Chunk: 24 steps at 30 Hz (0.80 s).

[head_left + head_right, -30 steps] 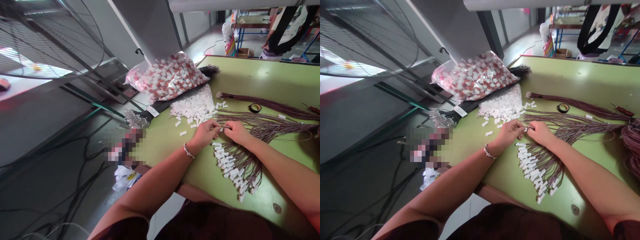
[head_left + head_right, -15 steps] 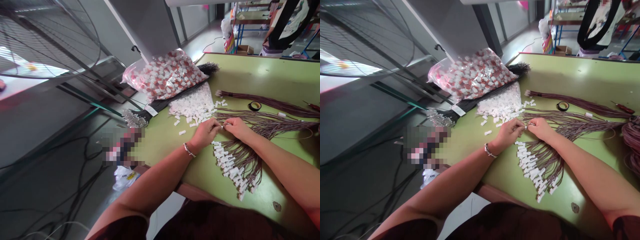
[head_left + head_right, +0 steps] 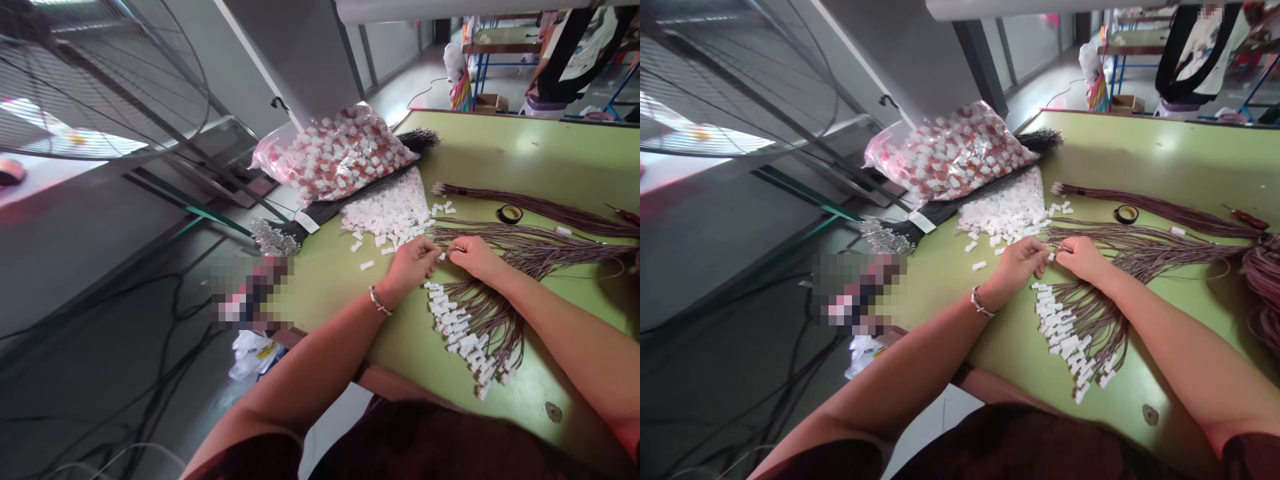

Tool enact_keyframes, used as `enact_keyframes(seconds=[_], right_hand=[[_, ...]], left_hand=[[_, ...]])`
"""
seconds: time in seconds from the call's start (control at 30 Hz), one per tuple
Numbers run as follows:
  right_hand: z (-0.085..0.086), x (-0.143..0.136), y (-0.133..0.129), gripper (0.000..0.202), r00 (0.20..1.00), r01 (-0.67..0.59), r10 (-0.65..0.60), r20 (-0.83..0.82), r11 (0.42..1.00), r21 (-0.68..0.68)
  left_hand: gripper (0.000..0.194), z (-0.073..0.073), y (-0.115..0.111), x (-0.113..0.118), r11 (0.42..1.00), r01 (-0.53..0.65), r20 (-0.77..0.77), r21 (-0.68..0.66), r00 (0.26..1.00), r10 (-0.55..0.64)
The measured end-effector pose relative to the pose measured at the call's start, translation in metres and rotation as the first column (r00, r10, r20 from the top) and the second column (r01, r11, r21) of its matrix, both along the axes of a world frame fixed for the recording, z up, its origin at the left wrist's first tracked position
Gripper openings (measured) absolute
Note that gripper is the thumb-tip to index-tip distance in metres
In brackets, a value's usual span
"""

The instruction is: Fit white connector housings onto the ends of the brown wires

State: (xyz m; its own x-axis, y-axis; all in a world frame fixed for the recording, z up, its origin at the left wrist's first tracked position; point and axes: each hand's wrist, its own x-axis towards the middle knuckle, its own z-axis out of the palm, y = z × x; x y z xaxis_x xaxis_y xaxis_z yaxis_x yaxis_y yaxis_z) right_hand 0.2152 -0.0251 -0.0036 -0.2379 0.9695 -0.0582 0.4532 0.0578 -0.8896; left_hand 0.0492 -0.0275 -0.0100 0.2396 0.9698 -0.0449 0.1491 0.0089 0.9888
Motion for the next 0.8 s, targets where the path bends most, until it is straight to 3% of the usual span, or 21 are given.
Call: enact_keyframes(seconds=[0.13,0.2,0.27,0.33,0.37,0.4,0.43,0.5,0.53,0.57,0.67,0.8], right_hand=[[0.002,0.002,-0.001,0.022,0.998,0.063,-0.062,-0.026,0.998,0.019],[0.004,0.003,-0.002,0.027,0.978,0.179,-0.175,-0.11,0.983,0.034],[0.007,0.003,-0.004,0.034,0.935,0.29,-0.28,-0.218,0.957,0.017],[0.007,0.001,-0.006,0.041,0.934,0.294,-0.287,-0.21,0.956,0.0],[0.007,0.0,-0.007,0.042,0.951,0.268,-0.264,-0.162,0.963,0.002],[0.006,0.0,-0.007,0.042,0.965,0.242,-0.24,-0.108,0.97,0.008],[0.005,-0.001,-0.008,0.041,0.974,0.222,-0.22,-0.059,0.975,0.015],[0.003,-0.003,-0.008,0.038,0.98,0.197,-0.197,-0.009,0.98,0.014],[0.002,-0.003,-0.008,0.038,0.982,0.188,-0.188,-0.003,0.982,0.007],[0.002,-0.003,-0.008,0.038,0.984,0.179,-0.179,-0.001,0.984,0.002],[0.001,-0.003,-0.007,0.039,0.988,0.154,-0.154,-0.002,0.988,0.012],[-0.002,-0.003,-0.007,0.023,0.988,0.151,-0.15,-0.029,0.988,0.017]], left_hand=[[0.01,-0.003,-0.002,-0.008,0.999,0.041,-0.092,0.029,0.995,-0.039],[0.008,-0.001,-0.009,-0.01,0.977,0.188,-0.211,0.105,0.964,-0.163],[0.007,0.004,-0.02,-0.01,0.884,0.426,-0.337,0.194,0.875,-0.347],[0.011,0.011,-0.026,-0.011,0.738,0.623,-0.418,0.258,0.761,-0.496],[0.014,0.015,-0.026,-0.014,0.694,0.66,-0.445,0.29,0.734,-0.512],[0.017,0.018,-0.024,-0.019,0.693,0.642,-0.475,0.327,0.746,-0.467],[0.019,0.02,-0.019,-0.027,0.734,0.571,-0.507,0.369,0.785,-0.356],[0.018,0.022,-0.007,-0.048,0.85,0.258,-0.563,0.459,0.825,0.053],[0.014,0.021,0.0,-0.058,0.873,0.111,-0.592,0.475,0.774,0.224],[0.011,0.02,0.007,-0.068,0.884,0.021,-0.626,0.467,0.714,0.314],[0.015,0.013,0.018,-0.083,0.924,0.108,-0.733,0.366,0.646,0.215],[0.021,0.007,0.017,-0.082,0.915,0.189,-0.72,0.356,0.68,0.139]])
